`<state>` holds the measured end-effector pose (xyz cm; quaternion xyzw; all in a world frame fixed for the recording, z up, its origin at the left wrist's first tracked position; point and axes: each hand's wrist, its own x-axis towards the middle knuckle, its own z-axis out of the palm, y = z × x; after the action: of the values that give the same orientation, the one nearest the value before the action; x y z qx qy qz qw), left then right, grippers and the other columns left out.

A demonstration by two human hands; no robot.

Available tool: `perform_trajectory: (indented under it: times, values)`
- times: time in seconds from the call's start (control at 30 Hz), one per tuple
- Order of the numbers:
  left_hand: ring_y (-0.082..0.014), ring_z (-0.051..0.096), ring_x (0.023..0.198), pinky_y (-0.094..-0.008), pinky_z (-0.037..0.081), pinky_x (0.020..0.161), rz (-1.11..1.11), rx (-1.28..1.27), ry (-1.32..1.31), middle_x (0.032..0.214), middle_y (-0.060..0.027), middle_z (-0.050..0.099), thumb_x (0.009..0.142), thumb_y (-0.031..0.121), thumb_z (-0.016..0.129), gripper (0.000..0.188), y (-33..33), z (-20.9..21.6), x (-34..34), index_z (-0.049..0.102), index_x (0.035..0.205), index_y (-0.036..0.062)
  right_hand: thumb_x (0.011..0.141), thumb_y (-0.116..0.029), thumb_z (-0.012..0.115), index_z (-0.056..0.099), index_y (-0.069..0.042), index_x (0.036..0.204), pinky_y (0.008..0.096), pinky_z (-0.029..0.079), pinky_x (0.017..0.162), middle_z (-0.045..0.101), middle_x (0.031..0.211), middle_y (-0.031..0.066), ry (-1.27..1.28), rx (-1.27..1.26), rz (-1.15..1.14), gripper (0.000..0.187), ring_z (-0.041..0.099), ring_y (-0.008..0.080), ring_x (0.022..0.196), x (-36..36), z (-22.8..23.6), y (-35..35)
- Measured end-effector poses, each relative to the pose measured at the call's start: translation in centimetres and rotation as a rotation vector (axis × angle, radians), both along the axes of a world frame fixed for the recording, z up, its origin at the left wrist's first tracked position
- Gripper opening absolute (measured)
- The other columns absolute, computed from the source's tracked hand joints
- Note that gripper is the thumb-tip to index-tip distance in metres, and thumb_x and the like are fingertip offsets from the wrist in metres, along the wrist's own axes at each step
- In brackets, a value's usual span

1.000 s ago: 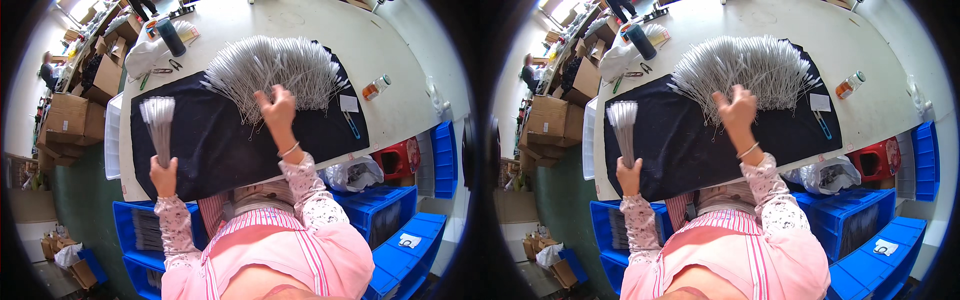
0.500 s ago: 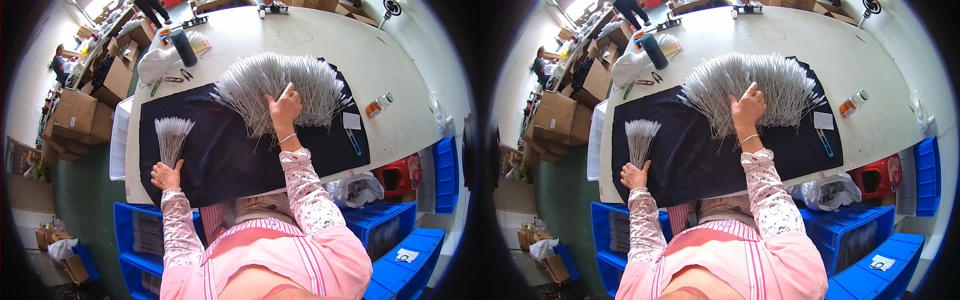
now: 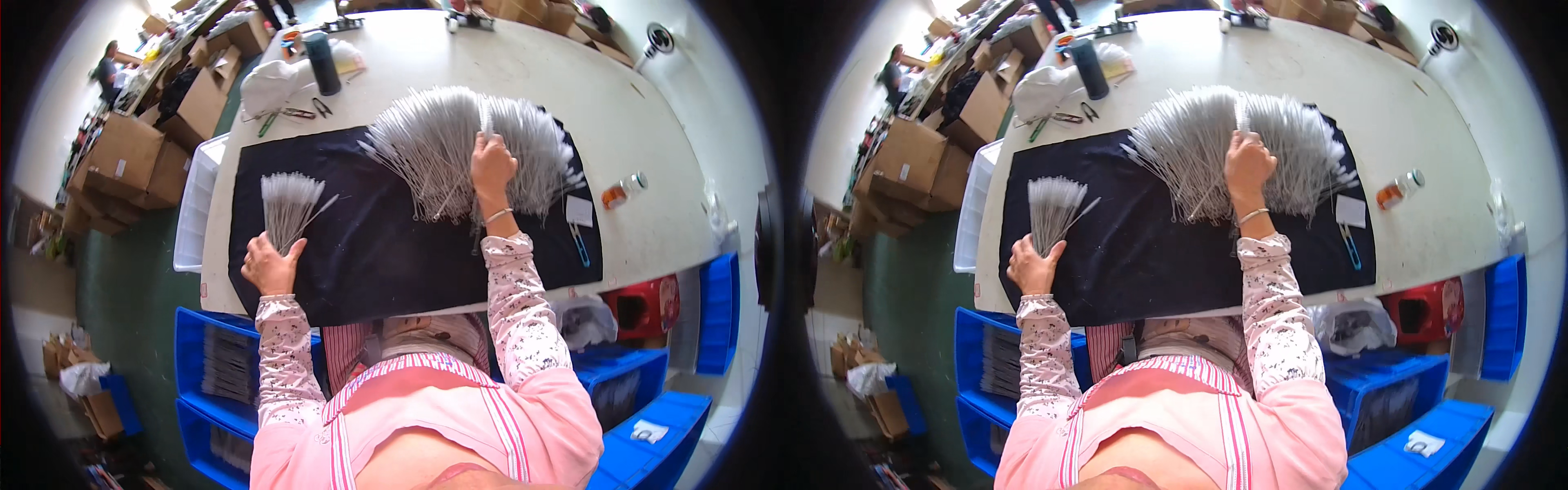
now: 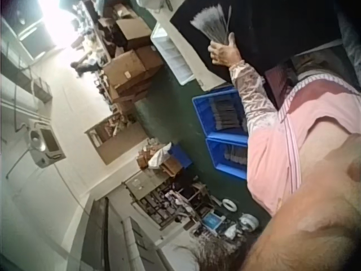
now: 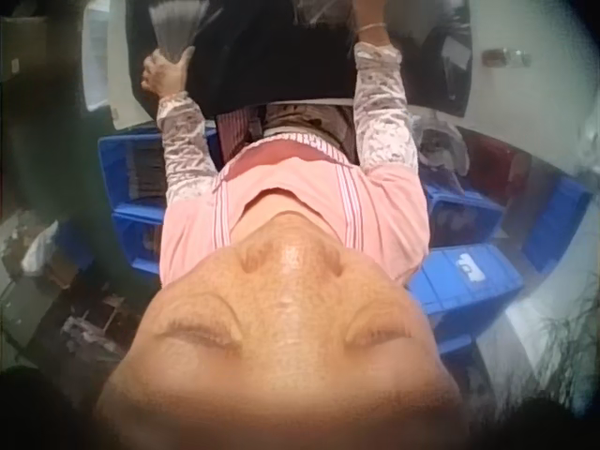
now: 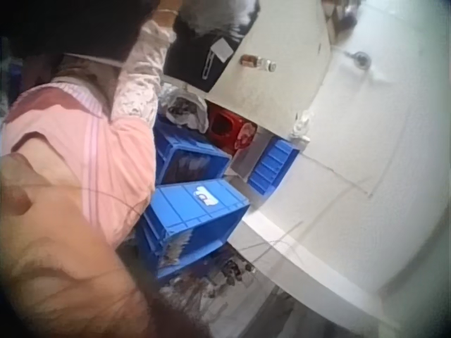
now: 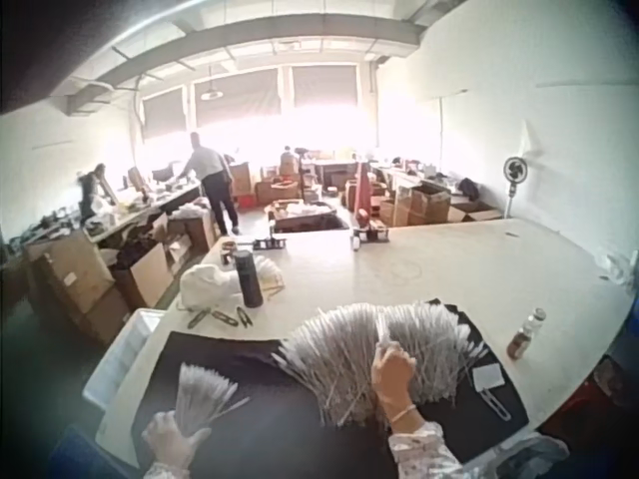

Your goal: The person gathers bundles of long, thin wire brushes from a table and aligns them by hand. They repeatedly pick up a bundle, straighten the bristles, and place the bundle into a blue plastic bin. The process is repeated continuously throughout the clip.

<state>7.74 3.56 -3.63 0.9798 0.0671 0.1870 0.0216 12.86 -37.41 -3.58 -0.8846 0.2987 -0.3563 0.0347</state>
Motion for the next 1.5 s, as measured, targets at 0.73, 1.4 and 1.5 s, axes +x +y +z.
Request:
perform_trajectory:
  times: [0.73,1.4,1.5]
  values:
    - [-0.0288,0.053,0.111,-0.0349,0.048,0.086,-0.51,-1.656,0.655,0.129,-0.0245,0.046,0.08,0.05,0.068,0.09,-22.5,-3.7,6.1,0.032,0.136,-0.0098,0.067,-0.065,0.067,0.064,-0.002,0.102,0.0503,0.042,0.088,0.068,0.1,0.0168,0.286,0.082,0.087,0.072,0.064,0.0345,0.096,4.7,0.1,2.1]
    - [-0.0175,0.061,0.085,-0.0338,0.048,0.077,-0.554,-2.053,0.761,0.097,-0.0068,0.064,0.087,0.068,0.04,0.068,-22.8,-2.0,8.0,0.061,0.108,0.007,0.077,-0.034,0.061,0.062,-0.003,0.091,0.0462,0.042,0.084,0.069,0.08,0.0166,0.354,-0.1,0.448,0.034,0.068,0.0328,0.076,4.0,1.6,7.3]
    - [-0.0197,0.06,0.094,-0.0382,0.048,0.085,-0.638,-2.422,0.758,0.102,-0.0076,0.062,0.084,0.066,0.049,0.06,-23.2,-1.9,7.9,0.058,0.106,0.0108,0.082,-0.033,0.058,0.061,-0.004,0.096,0.0454,0.042,0.084,0.07,0.078,0.0128,0.422,-0.12,0.568,0.032,0.068,0.0324,0.073,4.9,-1.1,8.5]
